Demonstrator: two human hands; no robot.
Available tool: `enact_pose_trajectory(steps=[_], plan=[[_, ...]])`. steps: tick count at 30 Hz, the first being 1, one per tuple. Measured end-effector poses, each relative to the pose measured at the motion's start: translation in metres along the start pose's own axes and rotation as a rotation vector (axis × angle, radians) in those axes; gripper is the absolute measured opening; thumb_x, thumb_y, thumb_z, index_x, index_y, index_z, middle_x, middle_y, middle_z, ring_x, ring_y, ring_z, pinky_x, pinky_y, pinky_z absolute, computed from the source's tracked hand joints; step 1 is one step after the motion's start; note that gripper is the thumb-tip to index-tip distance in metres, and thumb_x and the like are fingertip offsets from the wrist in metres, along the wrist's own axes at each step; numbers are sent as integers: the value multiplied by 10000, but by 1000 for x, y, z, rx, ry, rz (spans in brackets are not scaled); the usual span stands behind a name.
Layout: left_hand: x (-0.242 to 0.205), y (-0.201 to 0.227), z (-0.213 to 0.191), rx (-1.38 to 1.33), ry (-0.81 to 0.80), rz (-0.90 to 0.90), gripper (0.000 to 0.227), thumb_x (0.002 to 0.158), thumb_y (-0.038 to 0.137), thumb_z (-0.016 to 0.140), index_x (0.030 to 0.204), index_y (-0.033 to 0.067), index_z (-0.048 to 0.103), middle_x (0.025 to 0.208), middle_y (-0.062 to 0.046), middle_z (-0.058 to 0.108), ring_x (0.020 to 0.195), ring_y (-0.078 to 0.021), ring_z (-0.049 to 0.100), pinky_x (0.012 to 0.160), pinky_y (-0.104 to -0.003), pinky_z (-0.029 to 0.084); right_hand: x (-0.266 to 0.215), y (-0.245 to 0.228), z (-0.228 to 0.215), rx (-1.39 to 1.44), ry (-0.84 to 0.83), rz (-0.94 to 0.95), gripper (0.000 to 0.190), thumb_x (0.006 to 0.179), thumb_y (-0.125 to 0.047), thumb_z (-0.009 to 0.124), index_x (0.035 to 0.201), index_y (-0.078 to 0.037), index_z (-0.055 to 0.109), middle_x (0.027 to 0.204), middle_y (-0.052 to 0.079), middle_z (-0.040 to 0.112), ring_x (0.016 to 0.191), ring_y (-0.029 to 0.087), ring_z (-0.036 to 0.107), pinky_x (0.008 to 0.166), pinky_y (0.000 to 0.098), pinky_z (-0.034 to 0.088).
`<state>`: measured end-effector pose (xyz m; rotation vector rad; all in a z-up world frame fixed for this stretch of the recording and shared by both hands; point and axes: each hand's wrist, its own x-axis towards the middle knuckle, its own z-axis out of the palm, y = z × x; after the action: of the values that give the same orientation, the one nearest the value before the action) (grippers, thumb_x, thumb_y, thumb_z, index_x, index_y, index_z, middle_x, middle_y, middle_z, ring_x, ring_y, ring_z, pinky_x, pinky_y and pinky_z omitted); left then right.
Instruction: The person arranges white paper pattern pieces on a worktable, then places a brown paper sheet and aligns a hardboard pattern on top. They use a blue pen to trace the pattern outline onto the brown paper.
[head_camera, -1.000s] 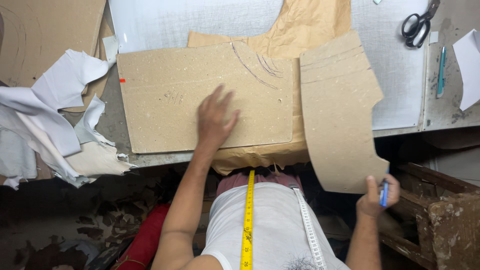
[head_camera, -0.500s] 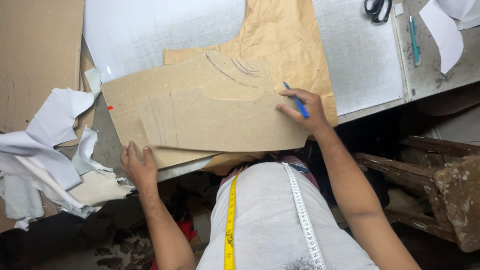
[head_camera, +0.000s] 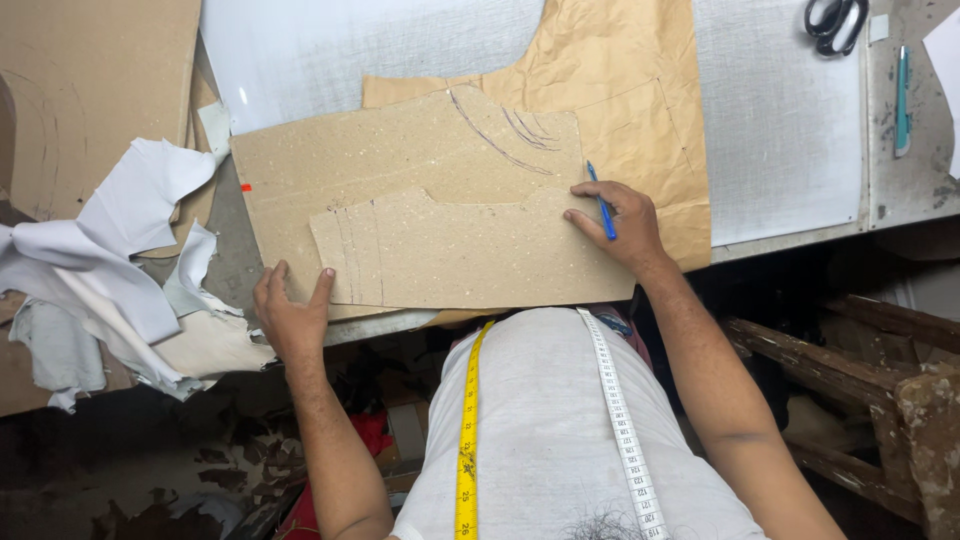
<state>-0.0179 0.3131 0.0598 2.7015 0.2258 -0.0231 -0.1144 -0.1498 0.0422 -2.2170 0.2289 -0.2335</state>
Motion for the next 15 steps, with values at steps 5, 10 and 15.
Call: enact_pose_trajectory(steps=[5,10,15], plan=[[0,8,1,38,-62,-126,778,812,465,870,1423,84,574,1525,-188,434,1440,-370,390,1115,-580,391,-13,20,1,-195,130,-162,318,909,-170,792,1205,-84,713,1090,66,774,1011,229,737,914,419,569],[-3,4,6,43,-38,-93,778,851,450,869,1465,95,550,1570,-197,400,1465,-385,372,1150,-592,379,-41,57,-15,301,272,43,314,1123,-181,524,1366,-5,617,1093,89,724,936,122,709,804,261,608],[-8,19,9,14,26,8,809,879,314,845,1554,87,461,1616,-254,279,1483,-425,289,1140,-645,327,-66,72,-25,314,368,92,339,1172,-223,505,1261,29,714,1054,98,683,869,116,647,766,247,551]])
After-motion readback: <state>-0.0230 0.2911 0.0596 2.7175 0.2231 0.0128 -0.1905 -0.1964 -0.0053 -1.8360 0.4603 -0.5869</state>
